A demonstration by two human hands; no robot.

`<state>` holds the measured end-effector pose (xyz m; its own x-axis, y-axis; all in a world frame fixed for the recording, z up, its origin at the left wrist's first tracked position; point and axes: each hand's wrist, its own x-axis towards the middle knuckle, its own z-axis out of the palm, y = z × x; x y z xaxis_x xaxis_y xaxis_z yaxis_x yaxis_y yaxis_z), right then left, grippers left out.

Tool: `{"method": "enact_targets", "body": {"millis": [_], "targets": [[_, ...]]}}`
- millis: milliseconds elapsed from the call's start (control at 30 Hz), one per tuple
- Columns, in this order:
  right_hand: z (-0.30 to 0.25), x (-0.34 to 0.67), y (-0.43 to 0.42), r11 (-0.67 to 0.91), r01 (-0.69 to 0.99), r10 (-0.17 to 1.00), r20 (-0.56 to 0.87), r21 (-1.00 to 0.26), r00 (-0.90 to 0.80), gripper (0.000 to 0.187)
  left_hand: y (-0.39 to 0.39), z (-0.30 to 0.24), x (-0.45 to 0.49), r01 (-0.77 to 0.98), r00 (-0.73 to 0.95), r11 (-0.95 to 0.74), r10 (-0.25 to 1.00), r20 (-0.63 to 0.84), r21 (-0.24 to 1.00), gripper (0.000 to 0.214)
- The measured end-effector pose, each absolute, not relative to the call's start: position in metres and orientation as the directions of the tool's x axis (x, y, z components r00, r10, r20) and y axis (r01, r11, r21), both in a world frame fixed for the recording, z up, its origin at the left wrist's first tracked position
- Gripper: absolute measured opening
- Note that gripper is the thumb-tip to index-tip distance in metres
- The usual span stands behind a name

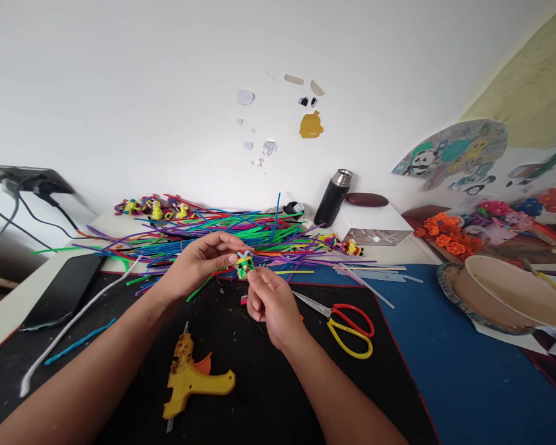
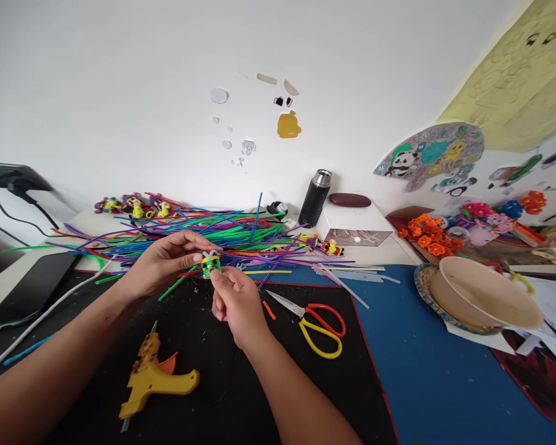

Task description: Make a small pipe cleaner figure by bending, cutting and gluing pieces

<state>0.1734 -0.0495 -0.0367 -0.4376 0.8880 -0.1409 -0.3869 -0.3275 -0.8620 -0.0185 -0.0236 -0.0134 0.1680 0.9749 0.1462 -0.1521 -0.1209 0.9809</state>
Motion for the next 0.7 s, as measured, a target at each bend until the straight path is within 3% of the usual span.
{"method": "enact_targets", "body": {"millis": [333, 700], "targets": [[-0.0404, 0.1756, -0.0419, -0.318, -0.445, 0.92, -0.16, -0.837, -0.357, 0.055, -0.0257, -0.0081, -0.0221, -0.038, 0.22, -0.133, 0.966, 0.138, 0.99, 0.02], [-0.0361, 0.1791, -0.0402, -0.332, -0.456, 0.921, -0.181, -0.826, -0.344, 0.052, -0.0296, -0.0043, -0.0197, 0.013, 0.265, -0.143, 0.955, 0.134, 0.99, 0.023]]}}
